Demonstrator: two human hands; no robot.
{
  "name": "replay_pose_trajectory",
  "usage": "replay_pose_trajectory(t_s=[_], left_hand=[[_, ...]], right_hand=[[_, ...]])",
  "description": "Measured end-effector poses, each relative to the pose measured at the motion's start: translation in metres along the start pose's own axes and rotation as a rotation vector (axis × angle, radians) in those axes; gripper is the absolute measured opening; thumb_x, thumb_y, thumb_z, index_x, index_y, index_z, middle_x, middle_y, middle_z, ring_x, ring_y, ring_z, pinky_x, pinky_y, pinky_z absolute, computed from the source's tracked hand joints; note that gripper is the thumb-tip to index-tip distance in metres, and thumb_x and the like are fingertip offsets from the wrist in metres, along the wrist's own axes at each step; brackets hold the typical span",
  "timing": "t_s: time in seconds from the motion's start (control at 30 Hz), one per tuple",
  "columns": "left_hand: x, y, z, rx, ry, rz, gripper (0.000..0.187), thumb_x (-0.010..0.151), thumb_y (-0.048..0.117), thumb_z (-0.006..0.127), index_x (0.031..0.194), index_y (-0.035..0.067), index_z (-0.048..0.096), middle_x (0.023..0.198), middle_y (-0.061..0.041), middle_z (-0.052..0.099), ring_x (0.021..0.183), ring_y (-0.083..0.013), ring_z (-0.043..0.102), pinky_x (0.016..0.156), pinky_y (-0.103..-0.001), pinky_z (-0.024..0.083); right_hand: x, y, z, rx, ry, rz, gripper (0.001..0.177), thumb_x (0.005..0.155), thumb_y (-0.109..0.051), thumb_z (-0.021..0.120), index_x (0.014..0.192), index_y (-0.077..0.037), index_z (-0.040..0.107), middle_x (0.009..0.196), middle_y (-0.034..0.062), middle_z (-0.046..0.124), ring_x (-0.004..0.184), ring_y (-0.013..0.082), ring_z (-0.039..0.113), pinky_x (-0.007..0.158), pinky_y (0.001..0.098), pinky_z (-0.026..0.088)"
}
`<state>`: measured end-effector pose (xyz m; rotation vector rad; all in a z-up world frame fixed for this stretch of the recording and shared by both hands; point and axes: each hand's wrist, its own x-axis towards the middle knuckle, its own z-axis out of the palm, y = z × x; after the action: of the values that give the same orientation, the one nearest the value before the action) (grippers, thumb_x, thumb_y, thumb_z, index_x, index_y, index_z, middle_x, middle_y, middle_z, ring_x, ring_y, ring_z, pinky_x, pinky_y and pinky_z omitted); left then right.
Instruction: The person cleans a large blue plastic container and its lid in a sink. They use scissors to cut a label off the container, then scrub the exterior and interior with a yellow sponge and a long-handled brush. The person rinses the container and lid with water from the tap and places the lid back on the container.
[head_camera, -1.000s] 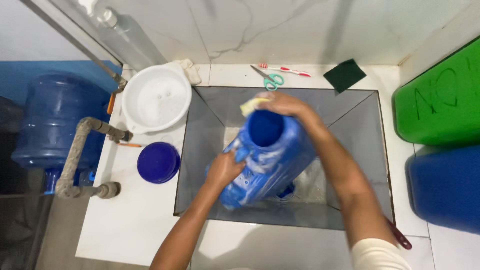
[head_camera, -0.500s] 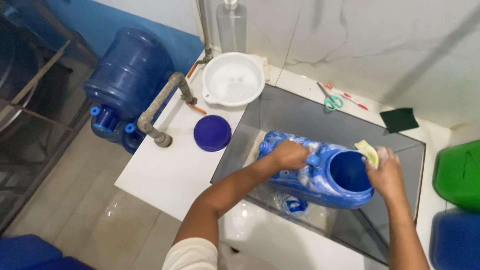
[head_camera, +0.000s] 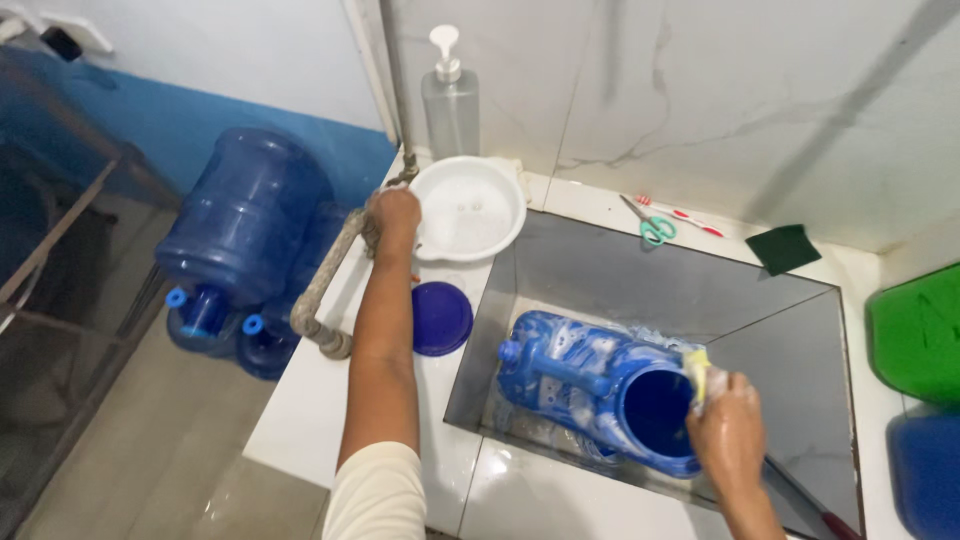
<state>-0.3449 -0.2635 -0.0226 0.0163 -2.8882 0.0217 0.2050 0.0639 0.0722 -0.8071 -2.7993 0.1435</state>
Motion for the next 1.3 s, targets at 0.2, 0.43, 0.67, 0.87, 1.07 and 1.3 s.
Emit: replay_pose_trajectory(t_s=[0.2, 0.43, 0.67, 0.87, 1.07, 1.3], left_hand=[[0.012, 0.012, 0.041, -0.043, -0.186, -0.077, 0.033, 0.096, 0.027, 0.055, 0.110, 0.004, 0.074, 0.117, -0.014, 0.068, 0.110, -0.0328, 0.062, 0.092, -0.050, 0.044], [0.016, 0.016, 0.036, -0.208, -0.107, -0.147, 0.039, 0.098, 0.028, 0.058, 0.116, -0.004, 0.067, 0.125, -0.022, 0.060, 0.119, -0.0408, 0.053, 0.099, -0.053, 0.039], [-0.013, 0.014, 0.012, -0.289, 0.090, -0.017, 0.045, 0.101, 0.024, 0.058, 0.126, -0.014, 0.055, 0.133, -0.035, 0.050, 0.130, -0.0507, 0.042, 0.109, -0.058, 0.030], [-0.109, 0.011, -0.085, -0.695, 0.236, 0.327, 0.053, 0.101, 0.021, 0.059, 0.136, -0.017, 0.048, 0.138, -0.041, 0.045, 0.133, -0.0554, 0.039, 0.113, -0.058, 0.030], [-0.249, -0.010, -0.138, -0.408, -0.246, 0.486, 0.070, 0.084, 0.050, 0.073, 0.129, -0.003, 0.060, 0.136, -0.027, 0.051, 0.132, -0.0444, 0.046, 0.111, -0.055, 0.039], [-0.270, -0.006, -0.118, -0.148, -0.386, 0.369, 0.113, 0.066, 0.072, 0.080, 0.154, 0.022, 0.030, 0.163, -0.031, 0.019, 0.145, -0.0623, 0.016, 0.101, -0.079, 0.019]], right_hand=[[-0.025, -0.045, 0.008, -0.025, -0.044, 0.035, 0.041, 0.075, -0.006, 0.071, 0.114, -0.004, 0.061, 0.113, 0.0175, 0.060, 0.111, 0.0375, 0.060, 0.091, 0.0463, 0.054], [-0.028, -0.063, 0.010, 0.019, -0.063, -0.035, 0.042, 0.075, -0.001, 0.067, 0.116, -0.004, 0.062, 0.118, 0.0192, 0.060, 0.114, 0.0376, 0.060, 0.096, 0.0464, 0.053], [-0.035, -0.063, 0.005, 0.033, -0.070, -0.079, 0.039, 0.078, -0.005, 0.067, 0.116, -0.006, 0.063, 0.120, 0.0195, 0.059, 0.112, 0.0388, 0.061, 0.089, 0.0478, 0.055], [-0.021, -0.049, 0.006, -0.042, -0.277, -0.093, 0.040, 0.086, -0.024, 0.066, 0.123, -0.010, 0.061, 0.124, 0.0175, 0.059, 0.108, 0.0365, 0.065, 0.085, 0.0475, 0.057], [0.070, 0.026, 0.048, 0.389, -0.564, -0.146, 0.048, 0.091, -0.043, 0.067, 0.128, -0.012, 0.064, 0.104, 0.0166, 0.074, 0.089, 0.0298, 0.069, 0.076, 0.0393, 0.056], [0.248, -0.050, 0.105, 1.502, -0.660, 0.291, 0.061, 0.092, 0.004, 0.051, 0.148, -0.018, 0.044, 0.115, 0.0105, 0.064, 0.088, 0.0212, 0.071, 0.072, 0.0381, 0.062]])
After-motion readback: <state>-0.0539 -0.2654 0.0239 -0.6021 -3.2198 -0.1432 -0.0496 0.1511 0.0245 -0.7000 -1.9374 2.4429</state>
